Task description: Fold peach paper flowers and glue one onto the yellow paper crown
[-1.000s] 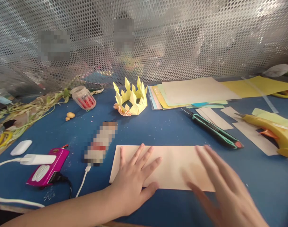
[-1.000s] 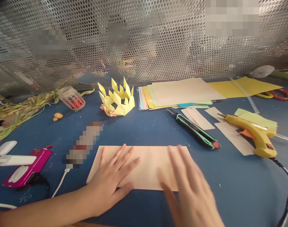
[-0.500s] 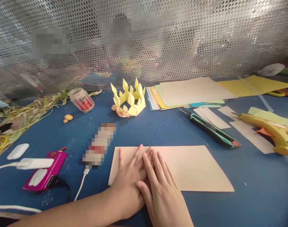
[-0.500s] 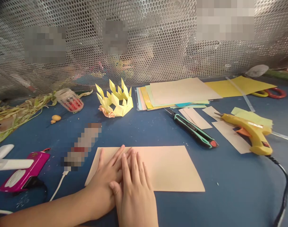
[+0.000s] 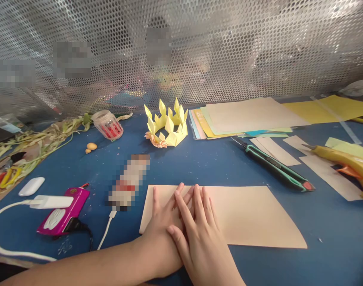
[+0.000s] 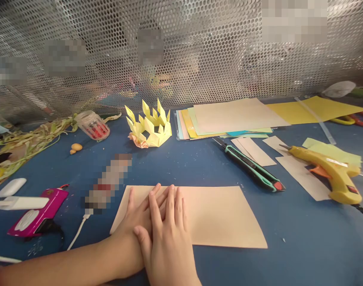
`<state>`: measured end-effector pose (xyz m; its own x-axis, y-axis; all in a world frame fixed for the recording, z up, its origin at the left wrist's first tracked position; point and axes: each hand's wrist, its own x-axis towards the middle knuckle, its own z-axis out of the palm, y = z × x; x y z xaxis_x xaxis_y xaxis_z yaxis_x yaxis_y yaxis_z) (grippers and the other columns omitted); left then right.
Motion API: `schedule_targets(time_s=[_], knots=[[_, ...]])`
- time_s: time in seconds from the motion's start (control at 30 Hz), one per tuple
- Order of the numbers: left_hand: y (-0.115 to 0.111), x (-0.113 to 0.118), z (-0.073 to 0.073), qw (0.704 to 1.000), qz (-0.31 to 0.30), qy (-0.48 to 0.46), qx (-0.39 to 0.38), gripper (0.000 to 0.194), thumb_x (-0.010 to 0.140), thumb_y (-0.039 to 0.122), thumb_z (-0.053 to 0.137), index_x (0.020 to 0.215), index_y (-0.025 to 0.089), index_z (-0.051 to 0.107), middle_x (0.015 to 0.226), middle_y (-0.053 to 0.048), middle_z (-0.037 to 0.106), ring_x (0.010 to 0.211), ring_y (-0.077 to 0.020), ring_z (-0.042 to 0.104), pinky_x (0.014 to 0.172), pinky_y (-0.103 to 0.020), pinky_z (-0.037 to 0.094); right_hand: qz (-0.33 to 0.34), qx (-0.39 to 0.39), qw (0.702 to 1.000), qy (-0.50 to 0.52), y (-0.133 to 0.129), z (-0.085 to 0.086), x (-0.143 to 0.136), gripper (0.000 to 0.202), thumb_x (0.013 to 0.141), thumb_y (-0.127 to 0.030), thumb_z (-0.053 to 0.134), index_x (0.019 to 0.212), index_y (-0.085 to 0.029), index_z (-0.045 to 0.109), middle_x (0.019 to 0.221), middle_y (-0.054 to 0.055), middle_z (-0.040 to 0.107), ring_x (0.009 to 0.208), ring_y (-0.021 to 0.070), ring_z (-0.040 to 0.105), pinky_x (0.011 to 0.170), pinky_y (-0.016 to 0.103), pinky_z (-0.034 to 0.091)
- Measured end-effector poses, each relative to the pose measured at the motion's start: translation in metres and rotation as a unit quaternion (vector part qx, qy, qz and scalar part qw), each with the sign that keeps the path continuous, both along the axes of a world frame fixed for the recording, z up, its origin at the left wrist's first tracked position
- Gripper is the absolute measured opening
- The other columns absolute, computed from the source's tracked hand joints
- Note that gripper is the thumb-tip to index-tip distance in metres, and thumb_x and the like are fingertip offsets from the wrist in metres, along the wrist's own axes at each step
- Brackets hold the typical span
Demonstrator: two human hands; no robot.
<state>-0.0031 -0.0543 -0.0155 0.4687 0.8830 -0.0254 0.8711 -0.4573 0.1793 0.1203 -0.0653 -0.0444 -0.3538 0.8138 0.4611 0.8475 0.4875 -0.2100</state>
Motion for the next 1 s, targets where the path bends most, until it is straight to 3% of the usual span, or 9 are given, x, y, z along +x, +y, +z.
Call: schedule_targets(time_s=[0.1, 0.17, 0.23, 0.37, 0.5, 0.63, 0.8, 1.0], knots=[[0.001, -0.004, 0.010, 0.997, -0.021, 0.012, -0.070, 0.084, 0.107, 0.041, 0.059, 0.174, 0.052, 0.009, 0.183, 0.001, 0.020, 0.166, -0.0536, 0.023, 0.109, -0.105, 0.010, 0.057, -0.013, 0.998, -0.025, 0.003, 0.003, 0.024, 0.082, 0.113, -0.052, 0.042, 0.179, -0.020, 0.006, 0.176, 0.020, 0.038, 0.159, 0.0432, 0.044, 0.114, 0.059, 0.058], [0.001, -0.009, 0.019, 0.993, -0.022, 0.016, -0.119, 0.090, 0.106, 0.030, 0.057, 0.174, 0.047, 0.001, 0.184, -0.001, 0.012, 0.170, -0.0487, 0.011, 0.110, -0.103, 0.007, 0.078, -0.010, 0.996, -0.038, 0.004, 0.005, 0.038, 0.079, 0.114, -0.049, 0.038, 0.179, -0.020, 0.004, 0.176, 0.016, 0.038, 0.160, 0.0392, 0.044, 0.116, 0.056, 0.056], [0.001, -0.014, 0.025, 0.989, -0.019, 0.008, -0.144, 0.090, 0.107, 0.030, 0.056, 0.175, 0.041, -0.003, 0.184, -0.003, 0.011, 0.171, -0.0436, 0.008, 0.114, -0.098, 0.005, 0.089, 0.001, 0.995, -0.054, 0.005, 0.005, 0.048, 0.076, 0.116, -0.046, 0.033, 0.178, -0.016, 0.001, 0.175, 0.015, 0.040, 0.160, 0.0358, 0.045, 0.118, 0.054, 0.054], [0.004, -0.019, 0.030, 0.987, -0.019, -0.004, -0.158, 0.073, 0.115, 0.053, 0.044, 0.176, 0.035, 0.008, 0.182, -0.006, 0.018, 0.171, -0.0404, 0.012, 0.119, -0.093, 0.004, 0.080, 0.039, 0.994, -0.069, 0.006, 0.003, 0.054, 0.075, 0.117, -0.043, 0.031, 0.178, -0.013, 0.000, 0.171, 0.014, 0.048, 0.156, 0.0344, 0.051, 0.116, 0.052, 0.054], [0.007, -0.022, 0.033, 0.986, -0.031, 0.010, -0.164, 0.070, 0.115, 0.056, 0.041, 0.176, 0.035, 0.014, 0.182, -0.004, 0.013, 0.171, -0.0398, 0.010, 0.122, -0.090, 0.006, 0.067, 0.073, 0.991, -0.087, 0.007, 0.004, 0.051, 0.081, 0.117, -0.050, 0.031, 0.176, -0.004, 0.001, 0.163, 0.019, 0.057, 0.148, 0.0349, 0.060, 0.111, 0.050, 0.055], [0.006, -0.034, 0.035, 0.985, -0.040, 0.004, -0.166, 0.067, 0.114, 0.064, 0.032, 0.175, 0.037, 0.020, 0.183, 0.000, 0.014, 0.171, -0.0368, 0.013, 0.127, -0.083, 0.017, 0.051, 0.086, 0.991, -0.091, 0.009, 0.004, 0.053, 0.083, 0.117, -0.050, 0.029, 0.175, 0.001, -0.003, 0.159, 0.021, 0.061, 0.144, 0.0337, 0.065, 0.110, 0.049, 0.055], [0.002, -0.053, 0.034, 0.987, -0.060, 0.019, -0.149, 0.057, 0.118, 0.047, 0.041, 0.173, 0.039, 0.031, 0.182, 0.001, 0.019, 0.171, -0.0346, 0.018, 0.131, -0.073, 0.025, 0.022, 0.066, 0.992, -0.103, 0.010, 0.006, 0.069, 0.090, 0.114, -0.057, 0.034, 0.176, -0.003, -0.003, 0.162, 0.020, 0.058, 0.144, 0.0322, 0.065, 0.109, 0.049, 0.055], [-0.004, -0.075, 0.023, 0.990, -0.088, 0.052, -0.096, 0.060, 0.119, 0.032, 0.038, 0.175, 0.039, 0.019, 0.183, 0.002, 0.017, 0.169, -0.0347, 0.023, 0.130, -0.067, 0.033, 0.022, 0.068, 0.989, -0.128, 0.010, 0.009, 0.092, 0.091, 0.112, -0.060, 0.036, 0.177, -0.004, 0.004, 0.161, 0.017, 0.058, 0.141, 0.0321, 0.067, 0.104, 0.051, 0.060]])
